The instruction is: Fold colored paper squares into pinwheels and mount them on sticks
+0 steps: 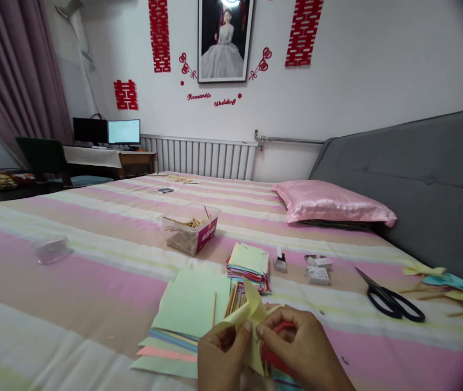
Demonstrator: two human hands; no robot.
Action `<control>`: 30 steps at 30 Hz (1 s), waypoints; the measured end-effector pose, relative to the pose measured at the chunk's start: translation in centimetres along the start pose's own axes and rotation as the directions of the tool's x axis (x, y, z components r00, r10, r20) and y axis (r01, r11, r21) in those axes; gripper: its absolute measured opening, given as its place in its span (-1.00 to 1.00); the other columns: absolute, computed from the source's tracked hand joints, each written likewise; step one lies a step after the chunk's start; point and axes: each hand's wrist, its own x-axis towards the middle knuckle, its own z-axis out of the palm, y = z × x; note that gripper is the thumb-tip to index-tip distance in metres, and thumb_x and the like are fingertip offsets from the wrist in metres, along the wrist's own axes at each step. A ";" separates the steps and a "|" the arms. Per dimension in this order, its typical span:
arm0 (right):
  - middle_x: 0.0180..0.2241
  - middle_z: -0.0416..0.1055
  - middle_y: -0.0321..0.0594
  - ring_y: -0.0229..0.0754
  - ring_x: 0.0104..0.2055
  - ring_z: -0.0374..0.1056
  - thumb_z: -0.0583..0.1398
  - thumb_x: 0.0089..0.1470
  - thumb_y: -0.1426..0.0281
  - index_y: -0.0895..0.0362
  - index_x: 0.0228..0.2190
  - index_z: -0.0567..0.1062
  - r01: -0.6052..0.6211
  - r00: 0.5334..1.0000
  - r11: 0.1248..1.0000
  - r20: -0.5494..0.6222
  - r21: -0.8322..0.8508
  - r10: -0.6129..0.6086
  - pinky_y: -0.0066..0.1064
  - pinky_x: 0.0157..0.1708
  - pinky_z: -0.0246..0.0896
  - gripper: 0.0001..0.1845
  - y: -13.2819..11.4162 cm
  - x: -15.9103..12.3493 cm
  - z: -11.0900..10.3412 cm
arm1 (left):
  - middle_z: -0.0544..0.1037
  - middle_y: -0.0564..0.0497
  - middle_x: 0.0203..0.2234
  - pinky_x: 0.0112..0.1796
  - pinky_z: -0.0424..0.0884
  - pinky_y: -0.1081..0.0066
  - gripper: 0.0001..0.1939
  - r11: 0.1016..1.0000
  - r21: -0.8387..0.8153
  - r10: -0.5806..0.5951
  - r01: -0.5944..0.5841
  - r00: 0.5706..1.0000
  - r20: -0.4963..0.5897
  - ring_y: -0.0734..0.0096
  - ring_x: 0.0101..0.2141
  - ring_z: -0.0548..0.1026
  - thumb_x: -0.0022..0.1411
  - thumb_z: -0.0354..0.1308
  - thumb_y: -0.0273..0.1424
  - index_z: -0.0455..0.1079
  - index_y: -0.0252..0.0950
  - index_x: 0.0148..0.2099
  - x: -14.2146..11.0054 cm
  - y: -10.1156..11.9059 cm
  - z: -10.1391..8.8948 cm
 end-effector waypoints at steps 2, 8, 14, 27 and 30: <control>-0.25 0.51 -0.04 -0.24 -0.61 0.39 0.24 -0.21 0.28 0.19 -0.65 0.43 0.003 1.000 0.999 -0.002 0.045 -0.003 -0.44 -0.59 0.27 -0.78 -0.1 -0.1 -0.1 | 0.59 -0.07 -0.66 -0.49 0.39 0.44 -0.65 1.000 -0.006 -0.003 0.003 1.000 -0.019 0.29 -0.55 0.52 -0.31 0.39 -0.28 0.56 -0.44 -0.44 0.1 0.1 -0.1; -0.49 0.51 -0.27 -0.22 -0.54 0.40 0.24 -0.16 0.20 0.12 -0.29 0.42 0.031 0.983 0.987 -0.184 0.158 -0.001 -0.45 -0.49 0.27 -0.63 -0.4 0.3 -3.7 | 0.54 -0.02 -0.72 -0.56 0.36 0.49 -0.71 0.999 -0.005 0.048 -0.050 0.975 -0.216 0.30 -0.58 0.51 -0.28 0.36 -0.32 0.52 -0.46 -0.49 0.1 0.7 -0.5; -0.29 0.52 -0.09 -0.05 -0.33 0.47 0.18 -0.15 0.28 0.13 -0.30 0.43 -0.027 0.956 0.983 -0.292 -0.182 -0.028 -0.34 -0.35 0.32 -0.69 3.4 2.6 -8.8 | 0.52 0.03 -0.76 -0.53 0.40 0.43 -0.81 0.996 -0.008 0.084 -0.092 0.935 -0.346 0.22 -0.57 0.53 -0.29 0.34 -0.44 0.50 -0.42 -0.51 -0.3 1.2 -0.1; -0.34 0.55 -0.14 -0.06 -0.30 0.45 0.07 -0.18 0.49 0.06 -0.34 0.53 -0.314 0.943 0.701 -0.297 -0.640 0.152 -0.39 -0.40 0.19 -0.67 9.4 4.6 -11.3 | 0.54 0.00 -0.75 -0.55 0.37 0.48 -0.79 0.998 0.011 0.058 -0.057 0.951 -0.304 0.29 -0.59 0.52 -0.30 0.34 -0.43 0.49 -0.44 -0.52 -0.4 0.4 0.8; -0.33 0.55 -0.16 -0.08 -0.28 0.45 0.06 -0.18 0.51 0.06 -0.34 0.53 -0.317 0.945 0.691 -0.281 -0.650 0.169 -0.42 -0.41 0.18 -0.65 9.5 4.9 -11.1 | 0.55 0.01 -0.74 -0.54 0.38 0.48 -0.79 0.999 -0.011 0.038 -0.043 0.958 -0.284 0.30 -0.59 0.52 -0.32 0.35 -0.44 0.49 -0.43 -0.51 -0.4 0.3 0.8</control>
